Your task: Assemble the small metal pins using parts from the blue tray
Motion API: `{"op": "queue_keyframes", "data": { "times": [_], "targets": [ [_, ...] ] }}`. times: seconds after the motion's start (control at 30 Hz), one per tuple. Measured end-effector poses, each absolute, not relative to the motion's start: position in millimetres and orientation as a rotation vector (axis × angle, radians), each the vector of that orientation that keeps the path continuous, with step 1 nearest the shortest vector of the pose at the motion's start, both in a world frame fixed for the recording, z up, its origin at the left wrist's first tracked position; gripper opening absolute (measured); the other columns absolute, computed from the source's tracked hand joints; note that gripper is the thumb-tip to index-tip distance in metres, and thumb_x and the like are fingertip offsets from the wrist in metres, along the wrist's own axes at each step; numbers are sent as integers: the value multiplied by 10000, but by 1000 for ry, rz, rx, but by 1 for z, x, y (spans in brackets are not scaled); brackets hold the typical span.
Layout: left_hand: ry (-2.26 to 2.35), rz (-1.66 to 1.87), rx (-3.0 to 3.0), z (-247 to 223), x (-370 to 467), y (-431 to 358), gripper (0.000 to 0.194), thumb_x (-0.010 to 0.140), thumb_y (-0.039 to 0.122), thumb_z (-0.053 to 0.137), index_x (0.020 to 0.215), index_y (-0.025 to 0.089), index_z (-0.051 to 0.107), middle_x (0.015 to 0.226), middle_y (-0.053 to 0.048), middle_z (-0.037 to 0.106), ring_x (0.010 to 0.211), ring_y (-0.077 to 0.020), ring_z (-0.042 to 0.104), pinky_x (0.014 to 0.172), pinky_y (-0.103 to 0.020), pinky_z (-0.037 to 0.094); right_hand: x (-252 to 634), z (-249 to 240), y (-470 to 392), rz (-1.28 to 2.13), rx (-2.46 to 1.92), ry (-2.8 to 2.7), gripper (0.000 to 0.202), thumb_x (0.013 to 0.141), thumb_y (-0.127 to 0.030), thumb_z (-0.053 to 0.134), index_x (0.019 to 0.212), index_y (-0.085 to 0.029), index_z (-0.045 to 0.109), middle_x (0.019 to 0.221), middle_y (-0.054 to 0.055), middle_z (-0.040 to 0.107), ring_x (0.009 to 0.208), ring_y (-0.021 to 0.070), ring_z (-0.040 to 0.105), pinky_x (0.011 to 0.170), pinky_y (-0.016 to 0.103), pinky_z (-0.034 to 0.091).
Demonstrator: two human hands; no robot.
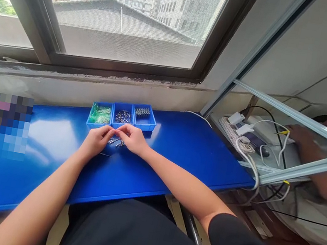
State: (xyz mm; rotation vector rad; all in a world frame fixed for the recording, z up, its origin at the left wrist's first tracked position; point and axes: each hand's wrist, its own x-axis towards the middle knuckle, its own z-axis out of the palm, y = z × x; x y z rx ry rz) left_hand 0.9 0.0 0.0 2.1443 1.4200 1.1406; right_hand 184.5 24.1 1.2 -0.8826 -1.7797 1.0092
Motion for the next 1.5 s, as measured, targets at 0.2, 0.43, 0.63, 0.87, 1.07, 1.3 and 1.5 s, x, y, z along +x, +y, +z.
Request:
{"op": "queue_keyframes", "data": {
  "times": [0.2,0.43,0.63,0.87,1.07,1.3,1.5],
  "targets": [
    [1393,1118,2123,-2,1,0,350,955,448,491,867,170,684,634,17,591,553,-106,463,548,-232,372,184,-2,25,1038,-903,-1787,242,916,-379,578,812,-168,633,751,21,691,676,130,629,667,255,485],
    [1369,1130,2052,-3,5,-4,274,915,446,577,941,182,647,554,63,475,485,-85,379,502,-221,327,186,3,26,1039,-961,-1807,512,916,-610,512,675,-167,604,638,21,665,586,121,589,597,244,437],
    [1398,1152,2111,0,4,-2,288,931,435,532,863,180,649,579,42,513,509,-96,407,519,-230,346,186,0,27,1075,-953,-1803,545,911,-649,483,678,-170,596,629,19,648,575,123,588,593,249,443],
    [1525,1156,2087,3,0,-1,365,954,439,459,792,169,645,566,17,568,536,-115,481,536,-231,377,184,-1,26,1109,-880,-1758,263,890,-446,608,904,-184,629,713,-2,650,634,134,617,635,263,492],
    [1518,1187,2038,1,-1,-1,350,959,452,459,847,174,641,541,31,528,510,-111,466,513,-223,359,185,2,25,1042,-915,-1786,219,905,-381,585,887,-178,664,757,12,682,666,133,629,660,259,493],
    [1443,1226,2015,5,4,-5,227,922,411,550,979,197,601,513,85,391,435,-84,348,473,-215,298,186,2,26,1020,-898,-1797,241,915,-397,575,876,-182,676,738,11,680,665,133,630,654,252,487],
    [1440,1245,1974,5,4,-6,229,926,386,536,1046,200,597,526,79,427,438,-82,349,471,-213,300,186,-1,27,1035,-898,-1799,253,924,-400,562,892,-182,686,736,16,683,659,132,628,651,250,487]
  ]
}}
